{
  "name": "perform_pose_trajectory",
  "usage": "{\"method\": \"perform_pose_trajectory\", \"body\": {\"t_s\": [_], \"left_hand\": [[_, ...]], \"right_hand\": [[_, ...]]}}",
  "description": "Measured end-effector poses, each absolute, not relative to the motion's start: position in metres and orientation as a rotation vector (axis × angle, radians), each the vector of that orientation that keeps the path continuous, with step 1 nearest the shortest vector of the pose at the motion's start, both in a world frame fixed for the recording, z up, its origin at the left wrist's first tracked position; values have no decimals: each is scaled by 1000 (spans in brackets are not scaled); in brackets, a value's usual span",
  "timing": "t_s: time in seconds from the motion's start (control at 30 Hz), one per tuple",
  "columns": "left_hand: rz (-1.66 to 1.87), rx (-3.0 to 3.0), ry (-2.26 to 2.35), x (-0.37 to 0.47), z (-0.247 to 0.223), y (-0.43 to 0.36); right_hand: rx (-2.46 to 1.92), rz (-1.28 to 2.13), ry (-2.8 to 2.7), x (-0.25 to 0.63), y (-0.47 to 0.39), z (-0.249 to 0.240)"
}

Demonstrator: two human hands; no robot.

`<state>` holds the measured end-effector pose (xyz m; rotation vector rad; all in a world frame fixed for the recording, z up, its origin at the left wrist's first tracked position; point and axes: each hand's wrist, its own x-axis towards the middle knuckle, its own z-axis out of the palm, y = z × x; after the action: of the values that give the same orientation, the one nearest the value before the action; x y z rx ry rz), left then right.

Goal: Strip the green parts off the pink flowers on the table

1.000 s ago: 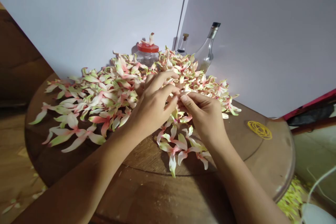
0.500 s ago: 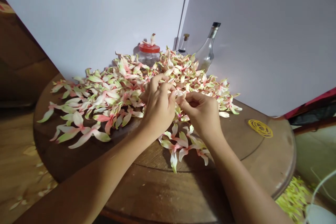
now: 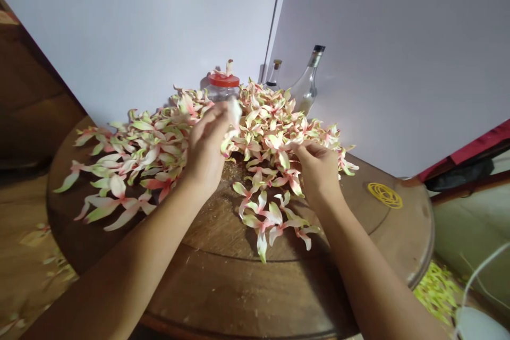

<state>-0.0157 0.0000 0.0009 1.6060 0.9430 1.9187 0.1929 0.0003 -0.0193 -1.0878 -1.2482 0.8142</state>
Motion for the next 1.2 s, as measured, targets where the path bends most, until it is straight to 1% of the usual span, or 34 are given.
{"method": "perform_pose_trajectory", "body": {"t_s": [0.07, 0.13, 0.27, 0.33, 0.5, 0.67, 1.2], "left_hand": [[1838, 1817, 866, -12, 7, -8], [1857, 2054, 868, -6, 11, -14], [1800, 2482, 941, 3, 6, -18], [1741, 2565, 988, 4, 2, -17], [1734, 2442, 1118, 0, 0, -15], [1720, 2328, 1111, -2, 3, -17], [1696, 2080, 1033, -3, 1, -13]], "right_hand": [[-1075, 774, -1215, 198, 2, -18], [-1079, 727, -1226, 198, 0, -15], [-1051, 688, -1457, 185, -14, -6], [-1021, 685, -1566, 174, -22, -3], [-941, 838, -1573, 162, -29, -4], [-850, 978, -1481, 163, -27, -7], [-782, 991, -1457, 161, -29, -6]]}}
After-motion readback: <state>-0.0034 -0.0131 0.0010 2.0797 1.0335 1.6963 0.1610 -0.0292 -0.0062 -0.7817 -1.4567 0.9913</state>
